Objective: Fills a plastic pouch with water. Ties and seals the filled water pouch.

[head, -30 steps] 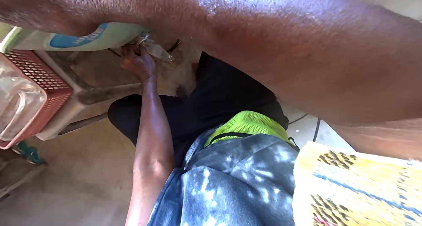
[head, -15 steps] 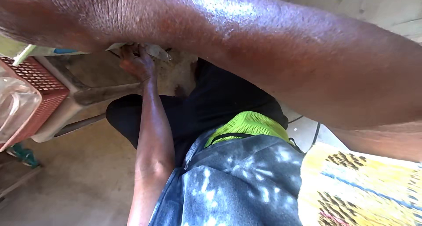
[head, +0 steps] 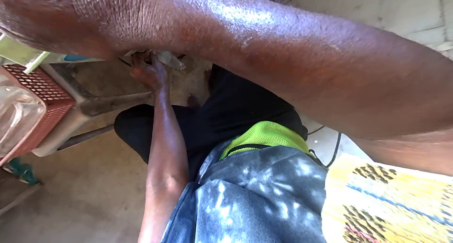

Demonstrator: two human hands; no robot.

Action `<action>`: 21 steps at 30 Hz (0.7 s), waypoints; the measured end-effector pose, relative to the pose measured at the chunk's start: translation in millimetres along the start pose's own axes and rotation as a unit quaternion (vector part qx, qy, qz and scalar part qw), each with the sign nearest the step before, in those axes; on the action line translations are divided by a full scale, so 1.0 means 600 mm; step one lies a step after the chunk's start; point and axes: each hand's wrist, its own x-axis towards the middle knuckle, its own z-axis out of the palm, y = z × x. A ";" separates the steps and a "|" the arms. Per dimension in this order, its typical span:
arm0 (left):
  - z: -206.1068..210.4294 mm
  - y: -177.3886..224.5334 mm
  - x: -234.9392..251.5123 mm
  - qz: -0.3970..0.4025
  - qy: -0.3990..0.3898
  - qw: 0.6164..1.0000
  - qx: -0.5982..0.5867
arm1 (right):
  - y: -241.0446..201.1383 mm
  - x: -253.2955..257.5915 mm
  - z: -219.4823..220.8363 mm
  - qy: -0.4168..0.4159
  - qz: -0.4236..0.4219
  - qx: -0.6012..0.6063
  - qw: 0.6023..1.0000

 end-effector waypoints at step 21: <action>0.004 0.001 -0.001 -0.014 0.004 1.000 0.012 | 0.240 0.144 0.178 0.203 -0.218 -0.068 0.952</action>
